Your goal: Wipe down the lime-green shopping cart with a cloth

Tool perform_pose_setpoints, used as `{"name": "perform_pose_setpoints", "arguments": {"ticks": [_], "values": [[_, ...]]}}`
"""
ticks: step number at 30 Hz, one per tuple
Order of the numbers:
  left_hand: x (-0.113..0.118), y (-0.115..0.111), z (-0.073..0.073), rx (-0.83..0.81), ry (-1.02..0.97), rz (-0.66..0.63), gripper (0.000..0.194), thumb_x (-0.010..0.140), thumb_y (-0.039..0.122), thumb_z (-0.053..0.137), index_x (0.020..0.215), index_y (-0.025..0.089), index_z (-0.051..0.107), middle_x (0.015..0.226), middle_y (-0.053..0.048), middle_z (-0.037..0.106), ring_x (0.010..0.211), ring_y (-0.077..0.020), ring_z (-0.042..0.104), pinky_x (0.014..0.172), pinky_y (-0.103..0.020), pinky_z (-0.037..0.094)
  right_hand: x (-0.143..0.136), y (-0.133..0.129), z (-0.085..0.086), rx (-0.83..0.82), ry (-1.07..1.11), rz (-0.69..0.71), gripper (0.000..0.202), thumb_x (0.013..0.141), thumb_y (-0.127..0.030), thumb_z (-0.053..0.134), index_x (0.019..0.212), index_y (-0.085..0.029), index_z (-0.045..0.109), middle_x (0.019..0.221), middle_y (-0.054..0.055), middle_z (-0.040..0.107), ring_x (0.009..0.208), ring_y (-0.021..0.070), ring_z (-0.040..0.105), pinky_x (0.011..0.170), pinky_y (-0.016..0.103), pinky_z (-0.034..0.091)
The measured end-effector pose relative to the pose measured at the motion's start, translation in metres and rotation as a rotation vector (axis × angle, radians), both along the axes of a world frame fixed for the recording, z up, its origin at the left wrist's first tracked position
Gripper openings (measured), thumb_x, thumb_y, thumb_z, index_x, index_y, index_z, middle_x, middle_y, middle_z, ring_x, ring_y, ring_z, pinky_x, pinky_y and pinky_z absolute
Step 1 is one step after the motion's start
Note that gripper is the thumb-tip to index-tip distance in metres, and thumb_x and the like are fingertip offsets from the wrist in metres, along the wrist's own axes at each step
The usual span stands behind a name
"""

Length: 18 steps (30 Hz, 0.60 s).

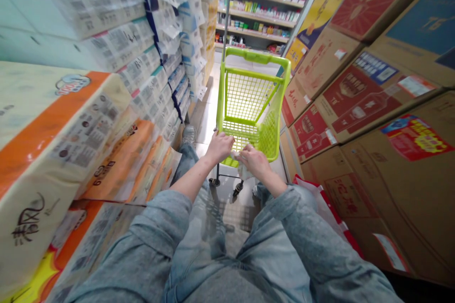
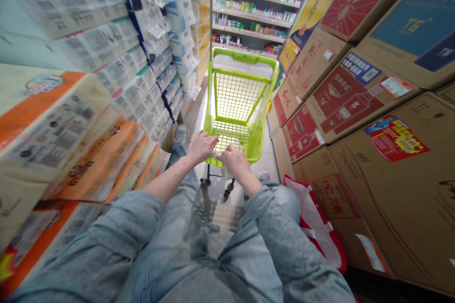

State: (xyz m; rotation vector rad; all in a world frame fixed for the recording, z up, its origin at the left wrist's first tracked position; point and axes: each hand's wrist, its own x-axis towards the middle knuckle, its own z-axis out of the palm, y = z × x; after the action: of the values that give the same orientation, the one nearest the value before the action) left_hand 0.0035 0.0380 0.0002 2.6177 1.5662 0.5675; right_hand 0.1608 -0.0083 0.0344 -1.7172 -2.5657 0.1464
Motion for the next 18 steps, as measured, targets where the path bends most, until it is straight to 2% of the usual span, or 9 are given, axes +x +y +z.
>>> {"name": "perform_pose_setpoints", "arguments": {"ticks": [4,8,13,18], "values": [[0.003,-0.001,-0.001,-0.011,0.003,0.001,0.026,0.090,0.026,0.038,0.103,0.021,0.060,0.092,-0.006,0.069,0.096,-0.0239,0.053,0.100,-0.043,0.026,-0.027,0.005,-0.004,0.002,-0.055,-0.004,0.030,0.093,-0.034,0.042,0.100,-0.018,0.066,0.104,0.011,0.060,0.077,0.0146,0.060,0.066,0.024,0.042],[0.001,-0.001,0.000,-0.001,0.008,-0.003,0.028,0.090,0.026,0.038,0.105,0.020,0.060,0.091,-0.007,0.069,0.095,-0.0240,0.054,0.099,-0.043,0.026,-0.028,0.004,-0.009,0.016,-0.033,0.010,0.030,0.094,-0.036,0.040,0.100,-0.022,0.066,0.102,0.007,0.059,0.073,0.0136,0.059,0.062,0.023,0.041],[0.002,-0.004,0.006,0.008,0.034,0.006,0.027,0.090,0.026,0.037,0.103,0.020,0.061,0.087,-0.007,0.070,0.096,-0.0239,0.055,0.104,-0.046,0.022,-0.002,-0.006,-0.019,0.075,0.084,-0.028,0.029,0.095,-0.039,0.040,0.106,-0.027,0.064,0.107,0.004,0.058,0.076,0.0115,0.059,0.064,0.021,0.040],[0.008,-0.008,0.011,0.028,0.051,0.015,0.032,0.094,0.028,0.029,0.099,0.020,0.060,0.087,-0.007,0.071,0.095,-0.0225,0.056,0.107,-0.047,0.019,0.046,-0.014,-0.023,0.124,0.178,-0.064,0.029,0.094,-0.039,0.042,0.109,-0.029,0.065,0.109,0.004,0.060,0.080,0.0110,0.061,0.069,0.020,0.042]]}}
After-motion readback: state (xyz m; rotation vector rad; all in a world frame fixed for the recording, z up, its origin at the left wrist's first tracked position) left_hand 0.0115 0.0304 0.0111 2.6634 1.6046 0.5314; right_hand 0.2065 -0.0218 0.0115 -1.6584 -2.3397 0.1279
